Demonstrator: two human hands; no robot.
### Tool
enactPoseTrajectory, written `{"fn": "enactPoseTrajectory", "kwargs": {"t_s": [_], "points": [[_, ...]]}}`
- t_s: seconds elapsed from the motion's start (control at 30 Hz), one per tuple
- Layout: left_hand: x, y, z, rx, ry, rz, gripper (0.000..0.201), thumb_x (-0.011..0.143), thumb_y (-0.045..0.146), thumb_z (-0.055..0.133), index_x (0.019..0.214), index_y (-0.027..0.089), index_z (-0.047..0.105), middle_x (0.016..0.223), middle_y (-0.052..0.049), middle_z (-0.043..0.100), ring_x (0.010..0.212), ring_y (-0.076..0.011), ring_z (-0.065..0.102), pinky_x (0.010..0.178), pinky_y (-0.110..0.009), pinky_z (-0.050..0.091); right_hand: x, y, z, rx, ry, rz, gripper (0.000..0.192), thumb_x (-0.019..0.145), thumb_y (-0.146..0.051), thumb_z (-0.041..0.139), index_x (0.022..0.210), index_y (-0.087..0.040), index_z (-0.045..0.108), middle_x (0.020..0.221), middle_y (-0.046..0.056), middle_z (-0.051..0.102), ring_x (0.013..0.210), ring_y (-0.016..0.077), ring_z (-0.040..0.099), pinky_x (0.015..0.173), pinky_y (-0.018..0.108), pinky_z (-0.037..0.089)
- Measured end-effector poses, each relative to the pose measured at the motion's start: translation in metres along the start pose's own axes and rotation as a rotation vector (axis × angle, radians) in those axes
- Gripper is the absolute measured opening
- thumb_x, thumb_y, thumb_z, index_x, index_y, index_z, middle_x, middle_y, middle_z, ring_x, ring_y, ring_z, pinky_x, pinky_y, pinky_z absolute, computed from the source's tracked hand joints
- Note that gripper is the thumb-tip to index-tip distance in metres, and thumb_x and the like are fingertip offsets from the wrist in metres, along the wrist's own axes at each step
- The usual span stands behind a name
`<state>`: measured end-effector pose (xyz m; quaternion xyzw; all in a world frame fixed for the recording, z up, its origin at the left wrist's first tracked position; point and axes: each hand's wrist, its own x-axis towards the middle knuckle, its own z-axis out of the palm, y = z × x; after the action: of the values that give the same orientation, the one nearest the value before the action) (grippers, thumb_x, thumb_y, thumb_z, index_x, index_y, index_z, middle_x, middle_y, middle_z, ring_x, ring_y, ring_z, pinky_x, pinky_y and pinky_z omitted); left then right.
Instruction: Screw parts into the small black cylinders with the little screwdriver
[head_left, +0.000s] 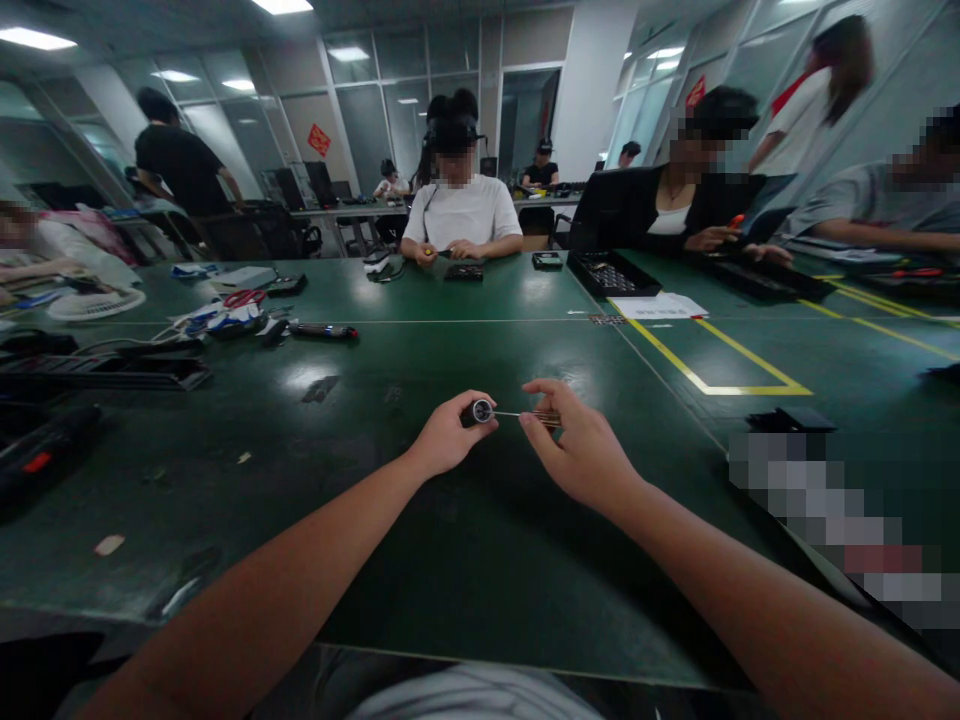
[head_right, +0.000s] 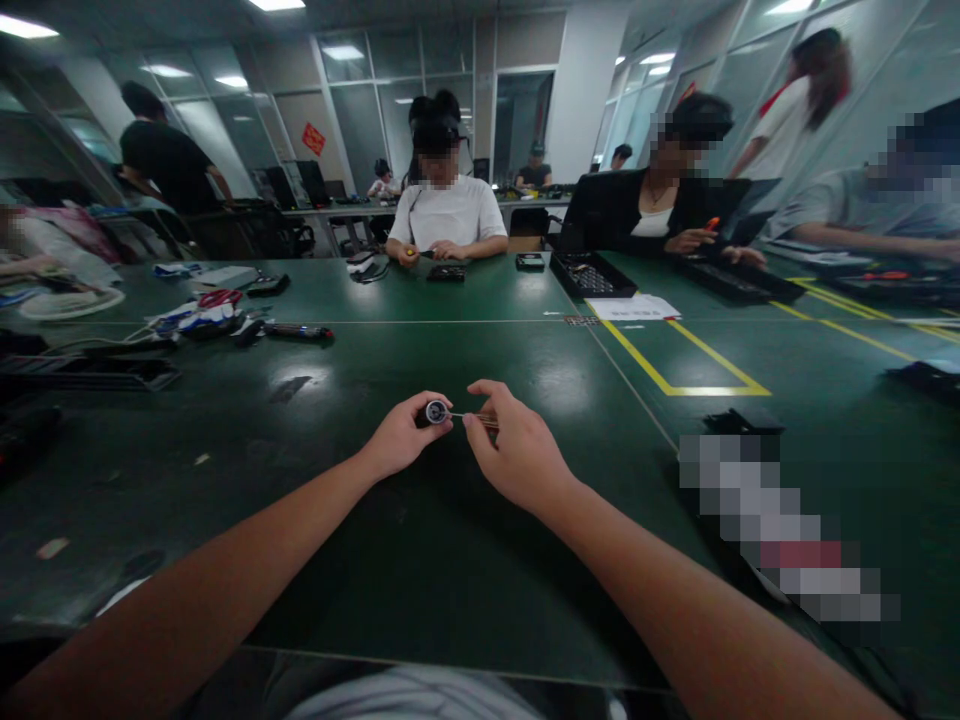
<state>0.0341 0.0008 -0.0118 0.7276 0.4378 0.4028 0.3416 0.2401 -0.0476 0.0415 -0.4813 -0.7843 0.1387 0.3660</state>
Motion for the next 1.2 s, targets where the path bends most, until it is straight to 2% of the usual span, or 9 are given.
{"fn": "enactPoseTrajectory", "kwargs": {"t_s": [0.13, 0.3, 0.43, 0.6, 0.77, 0.97, 1.1, 1.2], "points": [[-0.0001, 0.0007, 0.0004, 0.005, -0.009, -0.006, 0.023, 0.082, 0.025, 0.073, 0.103, 0.021, 0.066, 0.096, -0.001, 0.067, 0.09, -0.0189, 0.061, 0.084, -0.032, 0.046, 0.0009, -0.0005, -0.003, -0.069, -0.017, 0.036, 0.032, 0.102, -0.035, 0.036, 0.12, -0.017, 0.055, 0.077, 0.005, 0.069, 0.066, 0.021, 0.065, 0.063, 0.032, 0.042], [-0.0007, 0.0027, -0.0002, 0.018, -0.025, -0.007, 0.022, 0.082, 0.026, 0.073, 0.103, 0.022, 0.066, 0.096, -0.001, 0.067, 0.089, -0.0188, 0.061, 0.084, -0.033, 0.045, -0.0013, -0.0034, -0.0021, -0.029, -0.035, -0.013, 0.027, 0.098, -0.026, 0.042, 0.122, -0.016, 0.05, 0.072, 0.001, 0.063, 0.062, 0.0182, 0.061, 0.06, 0.03, 0.041], [-0.0004, 0.0035, -0.0004, 0.023, -0.02, -0.003, 0.022, 0.082, 0.026, 0.073, 0.103, 0.021, 0.066, 0.096, -0.001, 0.066, 0.089, -0.0187, 0.06, 0.084, -0.032, 0.045, -0.0027, -0.0043, -0.0024, -0.029, -0.059, -0.062, 0.025, 0.097, -0.029, 0.045, 0.119, -0.016, 0.05, 0.073, 0.001, 0.062, 0.065, 0.0184, 0.061, 0.062, 0.029, 0.041], [-0.0007, 0.0047, -0.0012, 0.044, -0.033, -0.008, 0.022, 0.083, 0.026, 0.072, 0.103, 0.022, 0.066, 0.098, -0.001, 0.067, 0.091, -0.0195, 0.06, 0.085, -0.033, 0.046, -0.0004, -0.0065, -0.0048, -0.078, -0.056, 0.018, 0.028, 0.102, -0.033, 0.035, 0.115, -0.019, 0.054, 0.076, 0.004, 0.068, 0.066, 0.0206, 0.065, 0.062, 0.031, 0.041], [-0.0013, 0.006, -0.002, 0.032, -0.043, -0.013, 0.022, 0.083, 0.025, 0.072, 0.103, 0.021, 0.066, 0.098, -0.001, 0.067, 0.092, -0.0193, 0.061, 0.086, -0.033, 0.046, -0.0003, -0.0072, -0.0017, -0.09, -0.054, 0.019, 0.025, 0.097, -0.028, 0.044, 0.117, -0.018, 0.054, 0.068, 0.0, 0.062, 0.057, 0.0173, 0.059, 0.056, 0.029, 0.038], [-0.0009, 0.0027, -0.0005, 0.026, -0.04, -0.008, 0.022, 0.083, 0.025, 0.072, 0.104, 0.021, 0.066, 0.099, -0.001, 0.067, 0.093, -0.0193, 0.061, 0.086, -0.033, 0.046, -0.001, -0.0069, -0.0006, -0.012, -0.036, 0.012, 0.019, 0.092, -0.029, 0.051, 0.108, -0.019, 0.054, 0.072, 0.0, 0.062, 0.064, 0.0175, 0.06, 0.062, 0.03, 0.042], [-0.0009, 0.0024, 0.0008, 0.022, -0.038, -0.002, 0.023, 0.083, 0.025, 0.073, 0.104, 0.021, 0.066, 0.098, -0.001, 0.068, 0.092, -0.0191, 0.061, 0.085, -0.032, 0.045, -0.001, -0.0074, -0.0029, 0.037, -0.035, 0.08, 0.028, 0.102, -0.039, 0.038, 0.109, -0.02, 0.057, 0.071, 0.001, 0.063, 0.061, 0.0178, 0.06, 0.059, 0.03, 0.04], [-0.0013, 0.0044, 0.0002, 0.032, -0.045, -0.001, 0.023, 0.082, 0.025, 0.073, 0.104, 0.021, 0.066, 0.098, -0.001, 0.067, 0.091, -0.019, 0.061, 0.084, -0.032, 0.045, -0.0013, -0.0072, -0.0041, 0.053, -0.033, 0.101, 0.028, 0.103, -0.035, 0.034, 0.109, -0.021, 0.058, 0.075, 0.002, 0.066, 0.062, 0.0177, 0.061, 0.059, 0.03, 0.04]]}}
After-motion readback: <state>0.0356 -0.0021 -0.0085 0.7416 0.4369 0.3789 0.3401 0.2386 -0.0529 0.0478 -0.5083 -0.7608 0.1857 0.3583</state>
